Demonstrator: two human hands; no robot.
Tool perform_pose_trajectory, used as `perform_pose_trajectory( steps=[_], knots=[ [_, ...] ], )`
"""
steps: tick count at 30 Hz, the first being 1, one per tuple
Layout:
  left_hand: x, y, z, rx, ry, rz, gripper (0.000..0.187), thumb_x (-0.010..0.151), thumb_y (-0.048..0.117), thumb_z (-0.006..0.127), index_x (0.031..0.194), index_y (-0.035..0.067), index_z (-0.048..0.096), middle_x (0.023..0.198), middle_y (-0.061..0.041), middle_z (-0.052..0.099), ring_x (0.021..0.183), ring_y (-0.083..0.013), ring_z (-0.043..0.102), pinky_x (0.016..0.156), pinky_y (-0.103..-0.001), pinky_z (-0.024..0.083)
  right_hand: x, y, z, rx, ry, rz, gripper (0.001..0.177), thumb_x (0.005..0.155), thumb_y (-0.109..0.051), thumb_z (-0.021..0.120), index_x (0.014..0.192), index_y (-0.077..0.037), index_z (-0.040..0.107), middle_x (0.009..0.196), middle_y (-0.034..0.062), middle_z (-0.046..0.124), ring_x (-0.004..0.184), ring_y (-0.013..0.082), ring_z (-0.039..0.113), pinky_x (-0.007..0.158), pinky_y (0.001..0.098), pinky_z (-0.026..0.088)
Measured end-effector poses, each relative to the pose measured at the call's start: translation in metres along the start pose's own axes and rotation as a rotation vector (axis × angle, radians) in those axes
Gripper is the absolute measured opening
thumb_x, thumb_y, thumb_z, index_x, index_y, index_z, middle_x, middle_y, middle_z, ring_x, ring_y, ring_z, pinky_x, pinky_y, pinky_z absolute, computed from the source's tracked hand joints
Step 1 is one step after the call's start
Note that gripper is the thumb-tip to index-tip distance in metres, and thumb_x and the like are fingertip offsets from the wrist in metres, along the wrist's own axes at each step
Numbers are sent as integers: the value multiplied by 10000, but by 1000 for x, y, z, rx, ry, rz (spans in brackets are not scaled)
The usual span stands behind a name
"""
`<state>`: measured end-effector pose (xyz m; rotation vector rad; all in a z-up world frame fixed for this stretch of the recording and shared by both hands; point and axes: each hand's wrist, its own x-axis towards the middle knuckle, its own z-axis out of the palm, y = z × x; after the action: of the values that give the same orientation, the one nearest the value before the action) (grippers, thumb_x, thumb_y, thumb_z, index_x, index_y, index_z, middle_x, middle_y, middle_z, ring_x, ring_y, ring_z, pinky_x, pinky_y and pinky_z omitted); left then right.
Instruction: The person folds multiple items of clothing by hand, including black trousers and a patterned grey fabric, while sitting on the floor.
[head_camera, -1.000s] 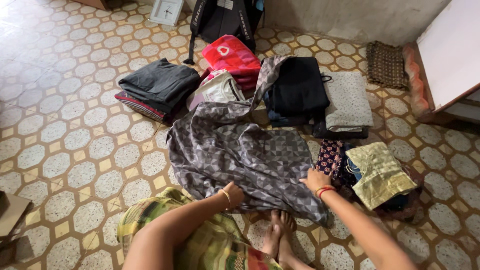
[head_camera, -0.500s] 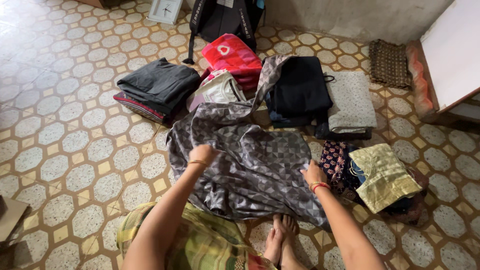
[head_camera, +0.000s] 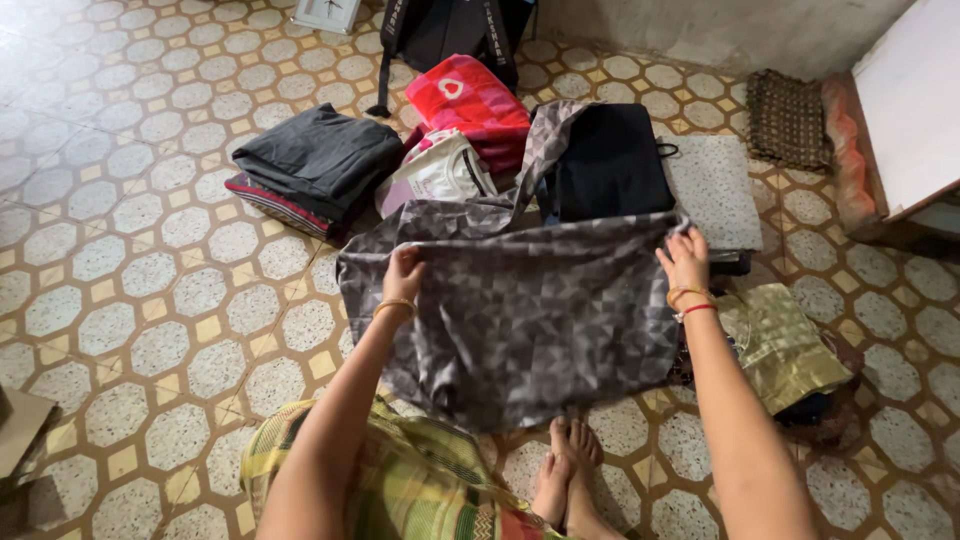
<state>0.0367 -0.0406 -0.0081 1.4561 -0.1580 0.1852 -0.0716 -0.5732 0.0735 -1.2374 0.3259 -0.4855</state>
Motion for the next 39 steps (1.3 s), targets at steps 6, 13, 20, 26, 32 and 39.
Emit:
perform_pose_trajectory(
  steps=[6, 13, 20, 26, 32, 39],
  knots=[
    [-42, 27, 17, 1064, -424, 275, 328, 787, 291, 818, 1019, 71, 743, 1076, -130, 707, 1050, -317, 654, 910, -420, 557, -31, 19, -8, -241, -17, 90, 623, 1011, -176, 640, 1531, -17, 335, 1592, 194, 336, 1231, 276, 607, 914, 403, 585],
    [-158, 121, 120, 1454, -1459, -104, 459, 974, 560, 594, 982, 126, 742, 859, -73, 727, 708, -173, 684, 616, -328, 601, -34, 23, -15, -301, -15, 132, 367, 1033, -245, 640, 1286, 20, 615, 1227, 147, 668, 1001, 240, 729, 802, 353, 603],
    [-233, 51, 116, 1375, -1463, 278, 390, 962, 453, 631, 1116, 104, 713, 911, -106, 774, 768, -247, 727, 647, -408, 577, -54, 41, -5, -689, -456, 277, 345, 1012, -320, 620, 1146, -16, 710, 1023, 76, 767, 868, 158, 742, 713, 272, 593],
    [-180, 108, 124, 933, -1385, -351, 252, 924, 293, 599, 1052, 100, 699, 982, -100, 761, 859, -238, 732, 749, -384, 595, -82, 58, 0, -891, -685, 391, 372, 967, -381, 646, 1160, -73, 726, 1052, 59, 783, 895, 144, 731, 709, 271, 584],
    [-76, 141, 111, 430, -1140, 434, 179, 955, 235, 578, 993, 88, 673, 1025, -48, 653, 972, -182, 624, 911, -344, 553, -117, 72, 3, -1283, -1048, 178, 537, 866, -576, 684, 1158, -133, 767, 1187, 69, 743, 1097, 216, 682, 967, 367, 523],
    [14, 160, 26, -113, -371, -175, 115, 899, 162, 583, 888, 72, 654, 871, 16, 594, 820, -103, 547, 771, -254, 438, -134, 80, 12, -1423, -1025, 8, 711, 805, -682, 715, 1210, -98, 712, 1224, 116, 724, 1155, 288, 683, 1012, 404, 544]
  ],
)
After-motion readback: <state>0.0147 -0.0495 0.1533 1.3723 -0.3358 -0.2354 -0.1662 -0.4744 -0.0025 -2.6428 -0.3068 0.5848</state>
